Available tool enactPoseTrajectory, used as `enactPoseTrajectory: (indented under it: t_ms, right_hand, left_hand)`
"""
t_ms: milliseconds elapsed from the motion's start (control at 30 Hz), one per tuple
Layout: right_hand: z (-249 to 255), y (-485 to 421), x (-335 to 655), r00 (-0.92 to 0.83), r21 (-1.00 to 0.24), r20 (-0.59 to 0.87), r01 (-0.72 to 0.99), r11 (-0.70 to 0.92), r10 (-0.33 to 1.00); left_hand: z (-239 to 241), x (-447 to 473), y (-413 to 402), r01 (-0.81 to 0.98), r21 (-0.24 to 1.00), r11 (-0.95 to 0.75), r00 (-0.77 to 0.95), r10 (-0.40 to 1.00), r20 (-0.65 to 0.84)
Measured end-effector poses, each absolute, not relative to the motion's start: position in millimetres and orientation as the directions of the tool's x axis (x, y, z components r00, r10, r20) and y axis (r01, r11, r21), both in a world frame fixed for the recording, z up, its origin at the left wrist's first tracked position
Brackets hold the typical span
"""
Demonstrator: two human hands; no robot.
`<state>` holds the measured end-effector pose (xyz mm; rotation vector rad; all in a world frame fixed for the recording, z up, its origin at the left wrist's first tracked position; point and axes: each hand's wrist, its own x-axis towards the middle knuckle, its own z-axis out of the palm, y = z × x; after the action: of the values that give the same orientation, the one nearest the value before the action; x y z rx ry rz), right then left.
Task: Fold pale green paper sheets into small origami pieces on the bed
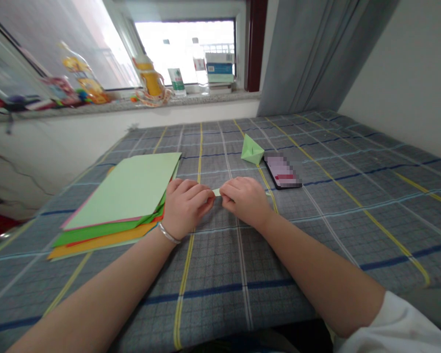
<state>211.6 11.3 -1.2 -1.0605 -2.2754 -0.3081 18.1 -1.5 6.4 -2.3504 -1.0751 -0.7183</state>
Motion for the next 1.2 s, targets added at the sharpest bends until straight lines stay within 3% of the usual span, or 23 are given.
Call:
enactPoseTrajectory:
  t_ms: [367,867,1200]
  right_hand:
    - [-5,26,237,-0.373,-0.121,0.571,0.843,0.524,0.731]
    - [-7,32,249,-0.275,-0.128,0.537,0.908,0.4,0.797]
    - [-7,31,249,-0.204,-0.184,0.519,0.921,0.342,0.83]
  left_hand:
    - [12,-1,5,0.823,-0.161,-0.545,0.497,0.552,0.669]
    - [16,-30,17,0.888,-0.089,-0.452,0.373,0.593,0.713]
    - [13,-34,21,0.875,-0.116,-0.47,0.408,0.585,0.701]
